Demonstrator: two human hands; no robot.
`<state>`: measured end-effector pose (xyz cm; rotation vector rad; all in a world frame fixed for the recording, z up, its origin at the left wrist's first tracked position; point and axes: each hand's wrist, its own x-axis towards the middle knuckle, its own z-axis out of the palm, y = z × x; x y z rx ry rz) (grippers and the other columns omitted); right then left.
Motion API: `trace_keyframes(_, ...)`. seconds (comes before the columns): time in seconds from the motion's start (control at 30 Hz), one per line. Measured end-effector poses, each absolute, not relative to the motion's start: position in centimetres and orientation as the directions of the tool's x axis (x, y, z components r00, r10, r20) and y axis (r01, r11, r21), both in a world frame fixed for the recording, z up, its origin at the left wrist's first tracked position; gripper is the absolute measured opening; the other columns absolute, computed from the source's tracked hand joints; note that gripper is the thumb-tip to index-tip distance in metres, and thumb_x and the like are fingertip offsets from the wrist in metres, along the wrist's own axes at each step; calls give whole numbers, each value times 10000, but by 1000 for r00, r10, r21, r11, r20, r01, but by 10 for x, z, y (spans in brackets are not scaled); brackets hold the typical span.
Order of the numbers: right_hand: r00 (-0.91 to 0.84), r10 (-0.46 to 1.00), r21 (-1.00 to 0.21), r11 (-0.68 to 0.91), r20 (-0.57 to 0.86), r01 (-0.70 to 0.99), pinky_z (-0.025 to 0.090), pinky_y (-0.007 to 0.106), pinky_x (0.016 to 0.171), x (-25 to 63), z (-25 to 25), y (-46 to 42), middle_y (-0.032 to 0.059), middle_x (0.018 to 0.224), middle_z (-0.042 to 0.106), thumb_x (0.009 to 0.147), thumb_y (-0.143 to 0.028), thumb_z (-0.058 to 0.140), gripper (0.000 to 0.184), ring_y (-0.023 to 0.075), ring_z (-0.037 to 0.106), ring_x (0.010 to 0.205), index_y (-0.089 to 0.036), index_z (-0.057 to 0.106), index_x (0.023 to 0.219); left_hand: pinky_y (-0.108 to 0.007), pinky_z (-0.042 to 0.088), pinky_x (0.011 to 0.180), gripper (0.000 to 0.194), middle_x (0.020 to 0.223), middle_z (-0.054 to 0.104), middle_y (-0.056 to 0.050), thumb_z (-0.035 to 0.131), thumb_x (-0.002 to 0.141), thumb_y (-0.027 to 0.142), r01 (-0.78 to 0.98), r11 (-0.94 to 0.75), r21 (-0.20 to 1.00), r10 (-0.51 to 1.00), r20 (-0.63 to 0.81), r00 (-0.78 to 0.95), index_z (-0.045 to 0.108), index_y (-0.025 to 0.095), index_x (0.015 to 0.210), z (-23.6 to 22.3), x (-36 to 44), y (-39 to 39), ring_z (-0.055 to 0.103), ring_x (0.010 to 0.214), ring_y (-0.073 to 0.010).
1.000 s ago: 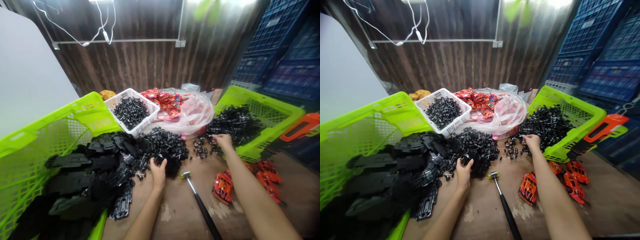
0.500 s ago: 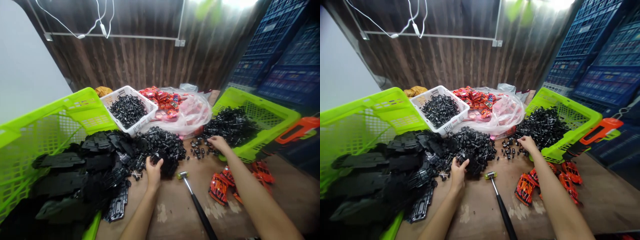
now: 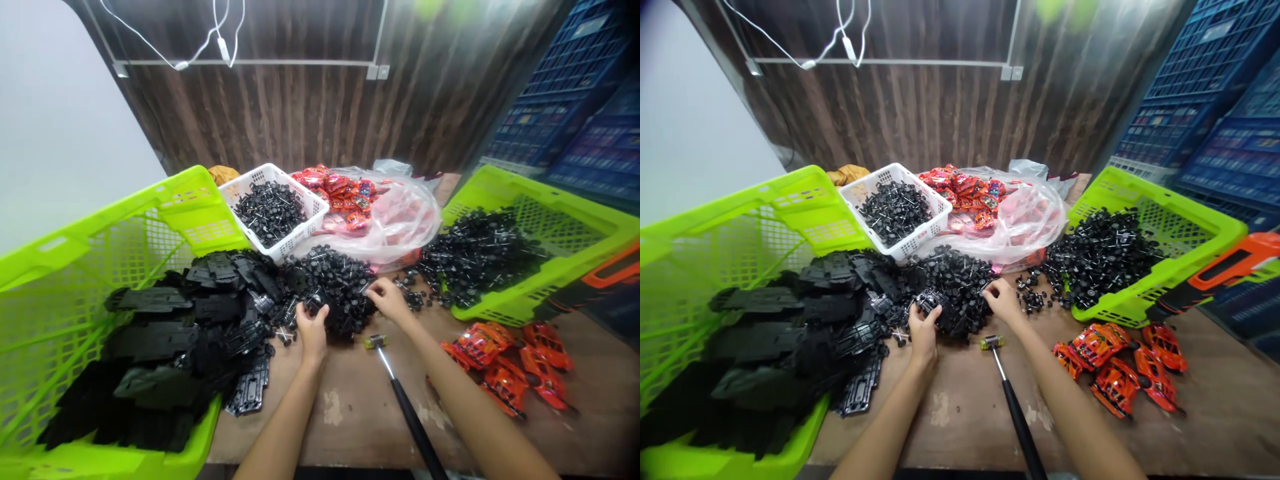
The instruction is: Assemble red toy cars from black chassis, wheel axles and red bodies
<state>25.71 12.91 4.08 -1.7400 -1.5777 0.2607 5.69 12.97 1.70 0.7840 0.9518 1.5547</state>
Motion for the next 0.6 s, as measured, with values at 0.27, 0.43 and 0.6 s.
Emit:
trace_keyframes(0.27,208,914,-617,57,348,785,457,317,738,262,37,126,45,773,598,750,-356,516,211,186,568,760,-178,607,683,-314,449,853,347,906,632,-20,717,635,238,-451,-72,890,986,-3,-165,518,186,915,22,58,124,599,860,-162)
trace_keyframes(0.43,213,916,-537,4,341,843,437,351,787,260,32,124,53,793,562,723,-349,575,159,214,550,801,-190,588,722,-306,464,816,339,885,634,-22,712,635,235,-428,-73,901,985,-3,-174,518,181,907,23,57,124,605,827,-161)
trace_keyframes(0.6,293,873,-384,-134,391,913,404,417,845,242,37,129,143,992,546,741,-479,616,412,306,504,984,-157,559,992,-307,470,816,342,900,639,-28,708,639,213,-428,-74,901,987,4,-162,521,178,924,23,58,124,609,840,-164)
